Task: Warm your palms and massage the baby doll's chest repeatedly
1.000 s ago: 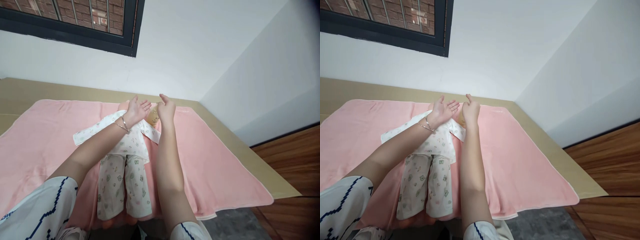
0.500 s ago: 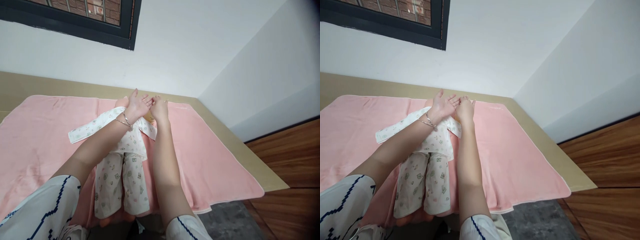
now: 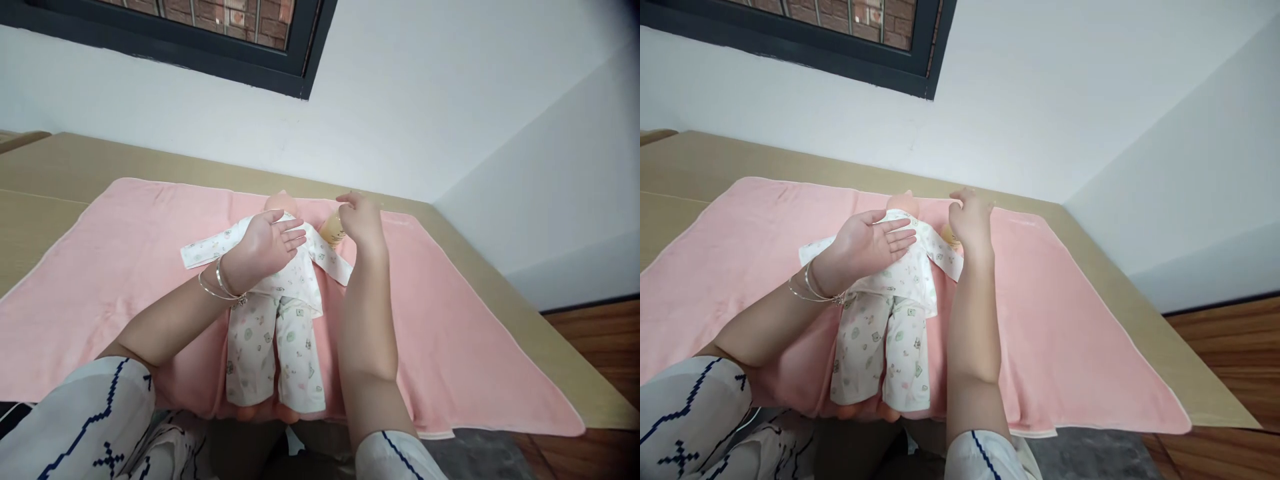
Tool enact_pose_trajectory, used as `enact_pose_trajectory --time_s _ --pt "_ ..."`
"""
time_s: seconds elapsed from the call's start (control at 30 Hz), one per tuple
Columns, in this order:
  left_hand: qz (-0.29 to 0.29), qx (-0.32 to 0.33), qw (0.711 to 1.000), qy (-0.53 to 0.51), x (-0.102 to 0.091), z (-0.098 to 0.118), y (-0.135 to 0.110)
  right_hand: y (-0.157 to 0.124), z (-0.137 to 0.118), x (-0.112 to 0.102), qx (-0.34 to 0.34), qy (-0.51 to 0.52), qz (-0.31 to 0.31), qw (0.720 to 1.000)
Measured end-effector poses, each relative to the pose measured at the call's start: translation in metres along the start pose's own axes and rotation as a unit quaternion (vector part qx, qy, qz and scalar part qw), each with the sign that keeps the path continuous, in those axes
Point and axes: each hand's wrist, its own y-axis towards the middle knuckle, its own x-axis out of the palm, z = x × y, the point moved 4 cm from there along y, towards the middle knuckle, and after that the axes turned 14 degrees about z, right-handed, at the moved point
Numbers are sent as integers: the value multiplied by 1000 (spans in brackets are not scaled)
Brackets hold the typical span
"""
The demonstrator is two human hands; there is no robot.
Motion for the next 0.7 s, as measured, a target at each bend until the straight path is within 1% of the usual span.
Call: enact_pose_trajectory --time_s 0.07,0.1,0.17,0.23,0.27,0.3,0.33,0.4,0.43,0.47,0.53,0.6,0.7 --pt "8 -5 1000 -26 -5 7 -14 -13 -25 -13 -36 60 4 998" --pt "3 1 999 -34 -5 11 -22 -23 -42 -18 -56 76 -2 996" --pt "-33 24 998 -41 -4 20 -39 -48 -77 -24 -99 95 -25 990" --pt "-65 67 995 -31 -3 28 -56 -74 -111 -25 -144 99 -62 983" --pt "-57 101 993 -13 -4 33 -64 -87 -125 -24 -164 100 -76 978" --pt "-31 141 989 14 -7 38 -72 -98 -137 -23 -182 92 -89 975" --pt "13 188 981 47 -12 44 -78 -109 -147 -23 -196 78 -91 973" --pt "102 272 949 118 -22 57 -90 -129 -161 -22 -230 46 -88 968" --pt "124 295 936 146 -26 62 -95 -138 -167 -22 -252 38 -84 963" --pt "125 306 929 169 -27 67 -97 -148 -173 -22 -277 36 -85 956" --pt "93 297 930 196 -27 71 -99 -165 -182 -23 -324 46 -91 940" --pt "54 273 941 190 -22 71 -99 -176 -188 -25 -347 57 -91 932" --pt "20 258 952 162 -7 60 -99 -175 -186 -31 -353 73 -77 930"
